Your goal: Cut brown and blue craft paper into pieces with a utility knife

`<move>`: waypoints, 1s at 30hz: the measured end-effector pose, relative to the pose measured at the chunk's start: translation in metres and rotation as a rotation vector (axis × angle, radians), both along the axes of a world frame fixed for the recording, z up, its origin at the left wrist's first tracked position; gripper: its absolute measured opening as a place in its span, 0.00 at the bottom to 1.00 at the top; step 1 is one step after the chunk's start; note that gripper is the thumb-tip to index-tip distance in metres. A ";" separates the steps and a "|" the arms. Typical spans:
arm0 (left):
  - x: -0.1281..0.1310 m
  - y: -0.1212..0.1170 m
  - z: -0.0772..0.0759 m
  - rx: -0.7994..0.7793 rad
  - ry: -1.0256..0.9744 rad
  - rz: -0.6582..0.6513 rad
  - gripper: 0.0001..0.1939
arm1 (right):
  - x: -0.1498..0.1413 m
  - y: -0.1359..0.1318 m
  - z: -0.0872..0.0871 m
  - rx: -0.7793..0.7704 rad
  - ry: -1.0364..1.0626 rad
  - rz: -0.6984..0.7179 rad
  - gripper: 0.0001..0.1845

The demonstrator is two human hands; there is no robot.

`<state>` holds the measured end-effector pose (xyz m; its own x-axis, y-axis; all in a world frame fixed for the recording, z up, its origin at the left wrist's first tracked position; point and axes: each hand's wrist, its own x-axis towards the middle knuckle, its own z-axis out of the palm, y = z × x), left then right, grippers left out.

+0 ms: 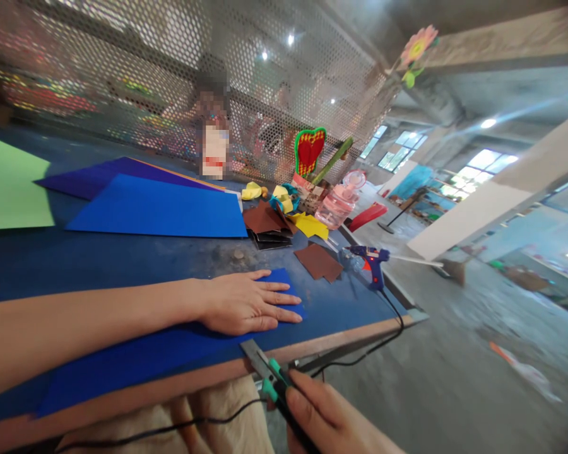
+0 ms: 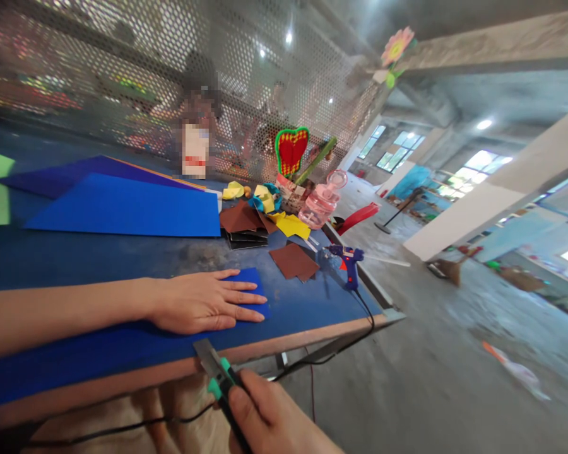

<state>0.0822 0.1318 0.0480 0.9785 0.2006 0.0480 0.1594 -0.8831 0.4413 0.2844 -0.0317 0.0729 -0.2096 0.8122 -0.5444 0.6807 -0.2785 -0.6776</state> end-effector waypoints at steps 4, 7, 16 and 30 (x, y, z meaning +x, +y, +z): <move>0.000 -0.001 -0.002 0.001 -0.027 0.013 0.23 | 0.000 0.003 0.003 -0.005 0.030 -0.023 0.27; 0.001 -0.003 -0.003 0.008 -0.041 0.031 0.23 | 0.000 0.007 0.006 -0.118 0.100 -0.055 0.29; 0.002 -0.005 -0.004 0.041 -0.023 0.062 0.24 | 0.002 0.012 0.001 -0.200 0.233 -0.089 0.32; -0.035 -0.009 -0.001 0.071 0.000 0.186 0.24 | -0.002 0.004 -0.005 -0.180 0.245 -0.138 0.33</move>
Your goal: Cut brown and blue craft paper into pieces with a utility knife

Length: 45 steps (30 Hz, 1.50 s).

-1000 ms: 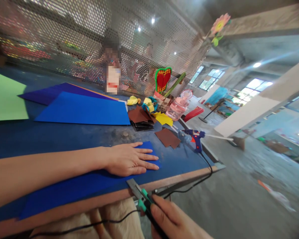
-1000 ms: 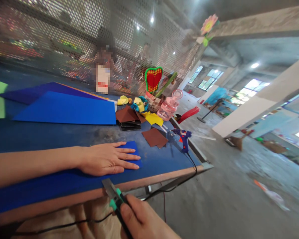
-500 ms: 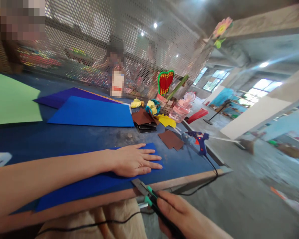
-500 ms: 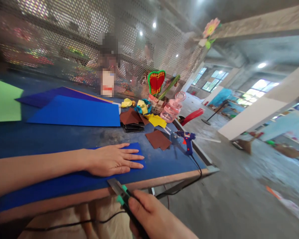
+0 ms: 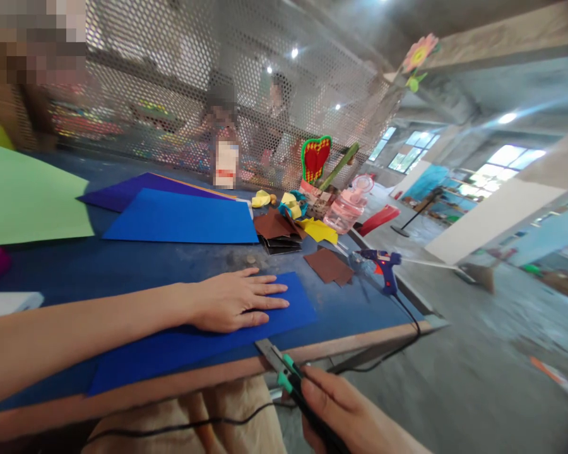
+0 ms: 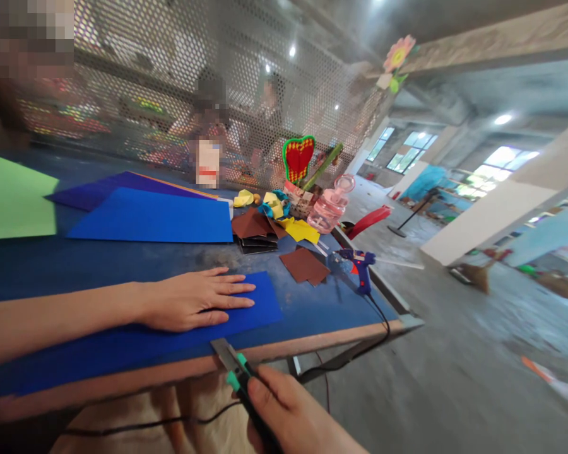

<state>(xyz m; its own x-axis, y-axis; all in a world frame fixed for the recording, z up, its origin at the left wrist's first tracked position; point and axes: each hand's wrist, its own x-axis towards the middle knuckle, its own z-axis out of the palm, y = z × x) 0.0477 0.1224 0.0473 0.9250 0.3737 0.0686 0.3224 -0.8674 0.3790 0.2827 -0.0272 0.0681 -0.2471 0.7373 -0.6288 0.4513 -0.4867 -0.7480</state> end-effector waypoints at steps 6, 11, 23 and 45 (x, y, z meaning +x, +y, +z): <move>-0.006 -0.010 -0.008 0.021 -0.011 0.121 0.24 | 0.001 0.005 0.002 -0.023 0.011 0.005 0.32; -0.004 -0.013 -0.004 0.033 -0.019 0.151 0.23 | 0.001 0.006 0.004 -0.022 0.029 -0.004 0.31; 0.010 -0.027 -0.007 0.040 -0.003 0.347 0.27 | 0.014 0.017 0.007 -0.038 -0.015 -0.014 0.37; 0.017 -0.012 0.004 -0.077 0.038 0.020 0.26 | 0.025 0.005 -0.004 0.057 -0.043 0.006 0.32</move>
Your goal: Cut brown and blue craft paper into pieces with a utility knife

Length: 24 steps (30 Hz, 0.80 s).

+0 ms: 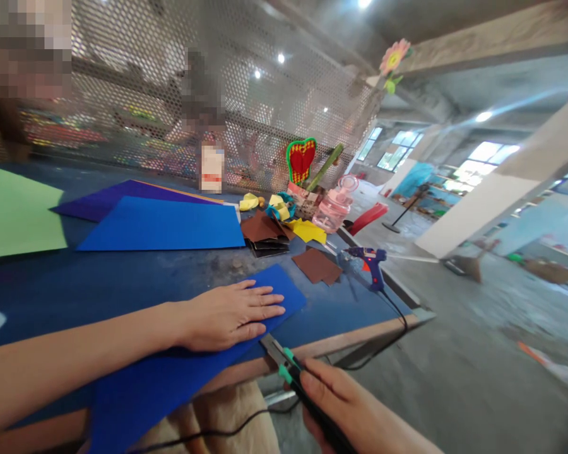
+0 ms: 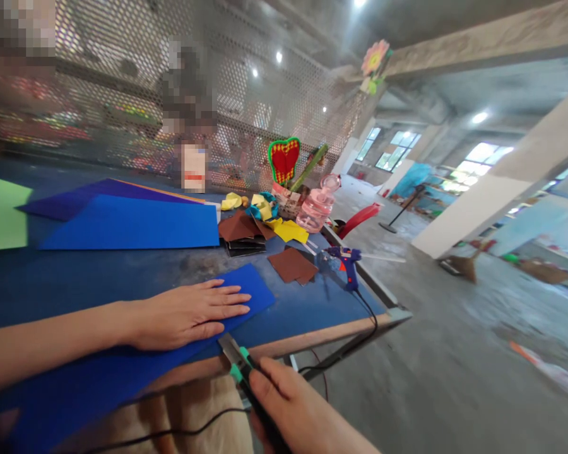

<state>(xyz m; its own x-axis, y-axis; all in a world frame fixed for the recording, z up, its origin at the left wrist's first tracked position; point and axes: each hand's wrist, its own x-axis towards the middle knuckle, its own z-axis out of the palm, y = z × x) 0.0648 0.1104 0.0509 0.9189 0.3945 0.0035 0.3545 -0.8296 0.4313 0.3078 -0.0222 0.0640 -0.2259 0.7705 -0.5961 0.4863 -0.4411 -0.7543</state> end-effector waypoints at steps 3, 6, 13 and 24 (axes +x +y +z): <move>0.001 -0.004 0.006 -0.023 0.022 0.007 0.37 | -0.003 0.001 0.006 0.104 -0.008 0.025 0.28; 0.001 -0.005 0.012 -0.050 0.048 0.008 0.38 | -0.004 0.003 0.010 0.000 0.078 0.018 0.30; -0.001 0.000 0.012 -0.129 0.066 -0.026 0.32 | -0.005 0.007 0.015 -0.200 0.332 -0.117 0.29; -0.010 -0.002 0.023 -0.174 0.045 0.034 0.28 | 0.000 0.009 0.008 -0.185 0.396 -0.124 0.25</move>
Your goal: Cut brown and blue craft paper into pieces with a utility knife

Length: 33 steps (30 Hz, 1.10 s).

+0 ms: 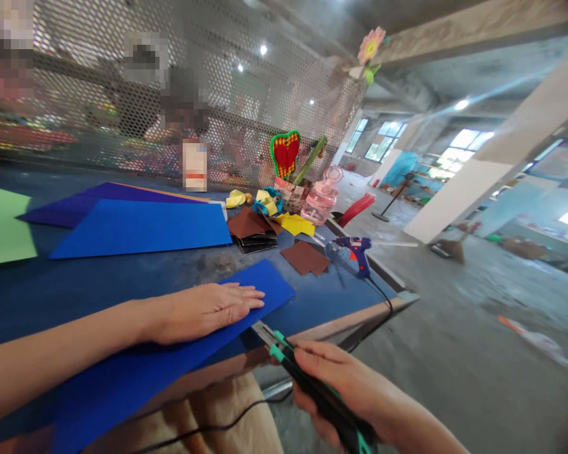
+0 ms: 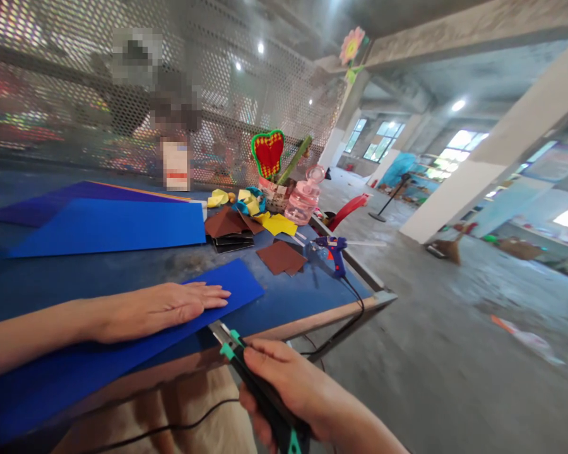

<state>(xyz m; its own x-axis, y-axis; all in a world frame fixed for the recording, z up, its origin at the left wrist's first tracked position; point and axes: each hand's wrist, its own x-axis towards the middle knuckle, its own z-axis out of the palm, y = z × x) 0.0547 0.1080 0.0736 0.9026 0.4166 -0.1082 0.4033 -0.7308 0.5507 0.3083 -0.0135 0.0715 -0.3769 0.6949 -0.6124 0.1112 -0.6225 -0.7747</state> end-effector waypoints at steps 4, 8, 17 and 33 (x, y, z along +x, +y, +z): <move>-0.005 -0.004 -0.013 0.073 0.023 -0.002 0.26 | -0.002 -0.003 -0.001 0.009 -0.063 0.007 0.25; -0.004 -0.005 -0.020 0.119 0.040 -0.051 0.24 | -0.005 -0.009 -0.005 0.005 -0.129 0.038 0.27; -0.003 -0.005 -0.016 0.177 0.057 -0.080 0.23 | -0.010 -0.013 -0.007 0.224 -0.364 0.132 0.19; -0.004 -0.004 -0.019 0.208 0.033 -0.079 0.23 | -0.015 -0.018 0.006 0.217 -0.388 0.215 0.18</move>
